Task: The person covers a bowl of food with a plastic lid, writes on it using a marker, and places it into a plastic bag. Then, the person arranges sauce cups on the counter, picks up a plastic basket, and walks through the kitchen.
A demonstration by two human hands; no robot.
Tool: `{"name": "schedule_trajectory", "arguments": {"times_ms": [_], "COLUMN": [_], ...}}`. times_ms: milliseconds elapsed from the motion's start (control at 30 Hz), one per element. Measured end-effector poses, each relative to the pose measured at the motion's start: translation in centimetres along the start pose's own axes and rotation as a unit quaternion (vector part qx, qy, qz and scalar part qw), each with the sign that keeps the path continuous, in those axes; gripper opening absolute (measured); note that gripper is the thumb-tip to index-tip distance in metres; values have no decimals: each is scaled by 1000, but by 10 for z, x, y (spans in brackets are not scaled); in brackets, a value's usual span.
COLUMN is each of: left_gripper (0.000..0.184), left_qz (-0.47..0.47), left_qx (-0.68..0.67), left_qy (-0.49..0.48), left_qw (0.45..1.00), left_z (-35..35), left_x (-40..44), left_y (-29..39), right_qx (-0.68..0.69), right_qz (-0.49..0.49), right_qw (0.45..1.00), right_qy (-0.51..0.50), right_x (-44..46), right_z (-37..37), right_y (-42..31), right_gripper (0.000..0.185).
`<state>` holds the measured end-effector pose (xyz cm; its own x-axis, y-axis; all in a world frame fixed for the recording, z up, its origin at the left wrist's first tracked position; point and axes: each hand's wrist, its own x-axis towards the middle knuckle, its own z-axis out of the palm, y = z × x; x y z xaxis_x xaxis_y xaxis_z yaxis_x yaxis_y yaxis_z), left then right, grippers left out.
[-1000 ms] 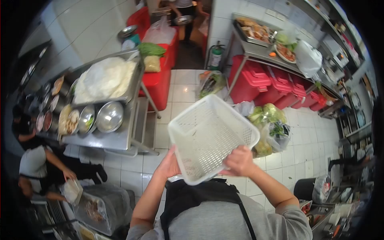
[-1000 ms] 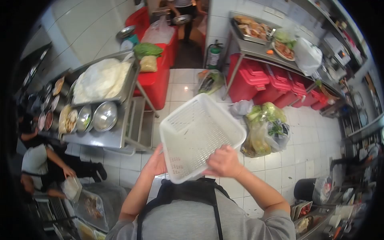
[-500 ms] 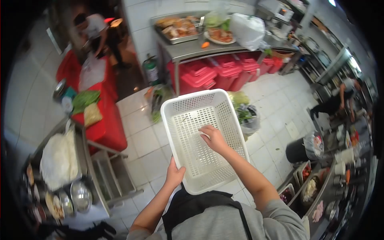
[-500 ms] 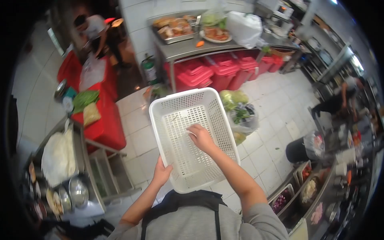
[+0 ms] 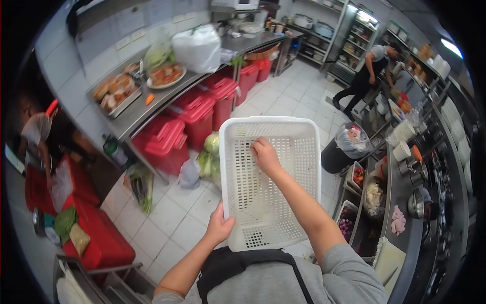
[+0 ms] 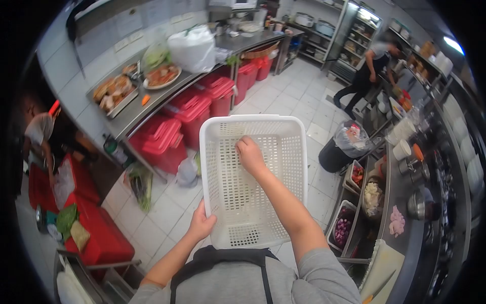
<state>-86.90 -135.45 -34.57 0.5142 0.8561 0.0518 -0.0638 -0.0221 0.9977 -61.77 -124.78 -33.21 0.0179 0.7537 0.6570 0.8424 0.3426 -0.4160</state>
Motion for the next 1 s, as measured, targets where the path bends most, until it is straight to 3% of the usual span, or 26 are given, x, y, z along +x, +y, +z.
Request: {"name": "schedule_trajectory", "arguments": {"times_ms": [100, 400, 533, 633, 767, 867, 1000], "left_gripper": [58, 61, 61, 61, 59, 58, 58], "left_qz": [24, 9, -10, -19, -7, -17, 23], "left_qx": [3, 52, 36, -16, -51, -22, 13], "left_qy": [-3, -42, -62, -66, -81, -129, -160], "left_qw": [1000, 998, 997, 998, 995, 991, 987], "left_z": [48, 137, 166, 193, 226, 250, 286], "left_x": [42, 131, 179, 219, 290, 340, 392], "left_y": [-8, -8, -17, -34, -45, -44, -59], "right_qx": [68, -4, -36, -33, -19, 12, -112], "right_qz": [99, 29, 72, 124, 296, 323, 275], "right_qw": [993, 1000, 996, 988, 939, 930, 940], "right_qy": [-3, -12, -40, 80, 175, 174, 166], "right_x": [6, 5, 15, 32, 43, 57, 58], "right_z": [-52, -87, -79, -89, -151, -181, -207], "right_y": [41, 139, 195, 263, 343, 387, 437], "right_gripper": [6, 5, 7, 7, 8, 9, 10]}}
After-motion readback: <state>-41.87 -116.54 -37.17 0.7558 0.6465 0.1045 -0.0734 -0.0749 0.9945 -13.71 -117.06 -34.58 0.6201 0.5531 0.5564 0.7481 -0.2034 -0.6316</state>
